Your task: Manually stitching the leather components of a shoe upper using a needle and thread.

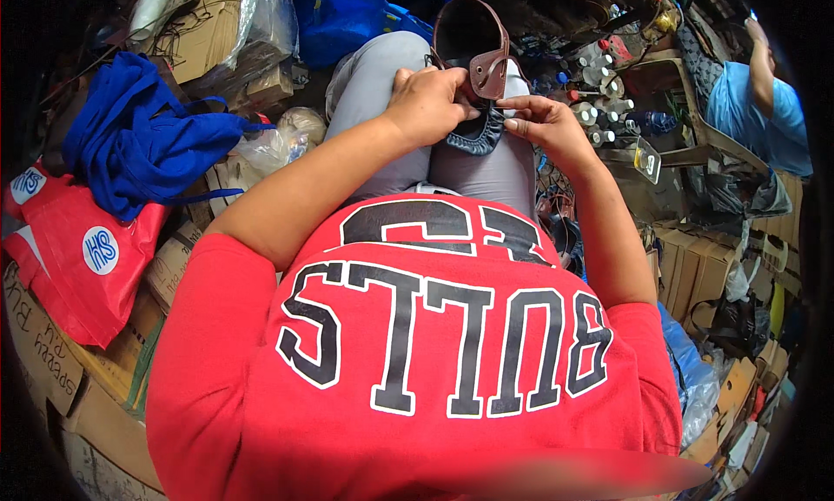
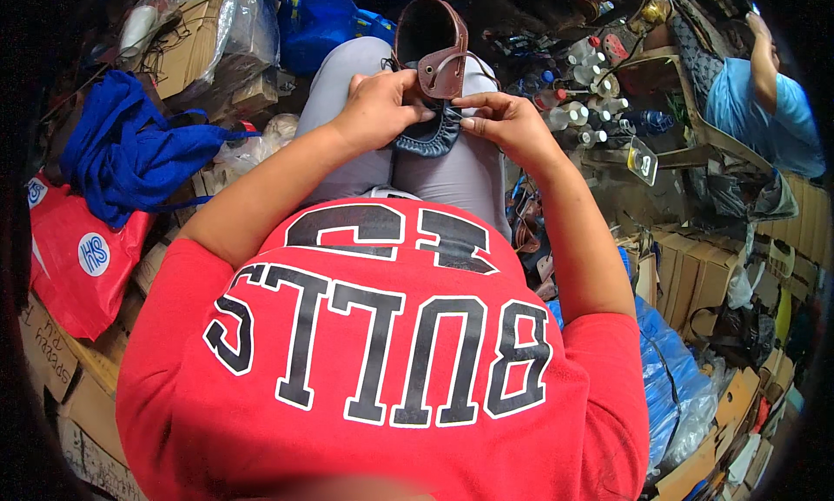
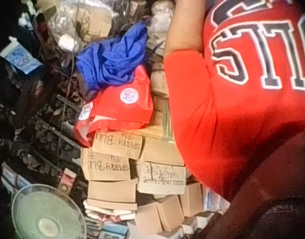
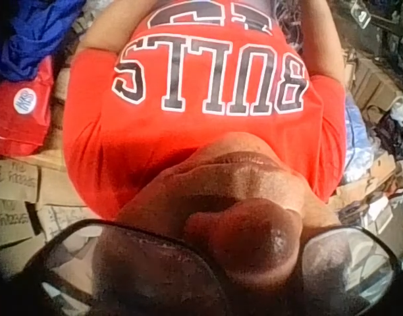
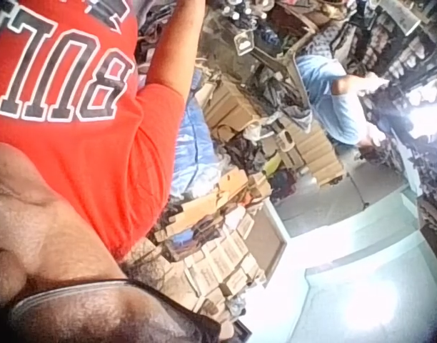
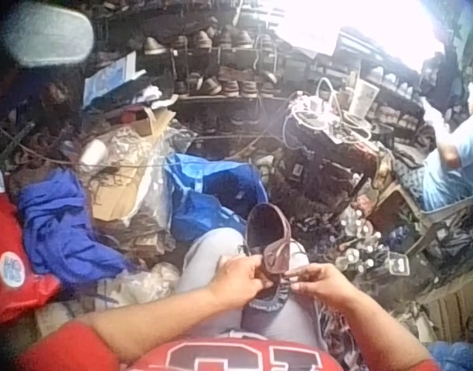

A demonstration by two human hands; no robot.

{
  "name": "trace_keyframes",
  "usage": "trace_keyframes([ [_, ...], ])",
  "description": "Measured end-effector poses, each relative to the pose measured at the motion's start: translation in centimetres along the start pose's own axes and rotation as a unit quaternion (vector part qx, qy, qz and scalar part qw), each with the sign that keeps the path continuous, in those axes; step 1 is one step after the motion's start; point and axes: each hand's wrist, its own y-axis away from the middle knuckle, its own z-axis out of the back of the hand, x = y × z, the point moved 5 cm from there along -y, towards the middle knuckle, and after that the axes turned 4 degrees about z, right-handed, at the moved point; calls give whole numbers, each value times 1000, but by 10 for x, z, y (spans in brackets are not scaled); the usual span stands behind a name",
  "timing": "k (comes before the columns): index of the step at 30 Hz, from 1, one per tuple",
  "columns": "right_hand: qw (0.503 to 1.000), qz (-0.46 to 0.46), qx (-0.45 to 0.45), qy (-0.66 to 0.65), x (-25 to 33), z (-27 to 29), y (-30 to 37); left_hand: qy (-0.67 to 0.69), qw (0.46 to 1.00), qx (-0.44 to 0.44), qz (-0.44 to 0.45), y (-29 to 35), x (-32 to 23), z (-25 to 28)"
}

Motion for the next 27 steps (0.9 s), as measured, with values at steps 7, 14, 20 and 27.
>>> trace_keyframes([
  [7,995,28,-25,90,12,-8,-7,55,997,39,23,-8,-1,-8],
  [14,993,39,22,113,26,-12,-14,-115,991,9,-66,2,-12,20],
  [20,999,26,8,23,3,14,-8,-95,994,28,-56,11,-7,22],
  [27,966,109,-91,215,-1,16,24,-2,996,83,-29,1,-15,12],
])
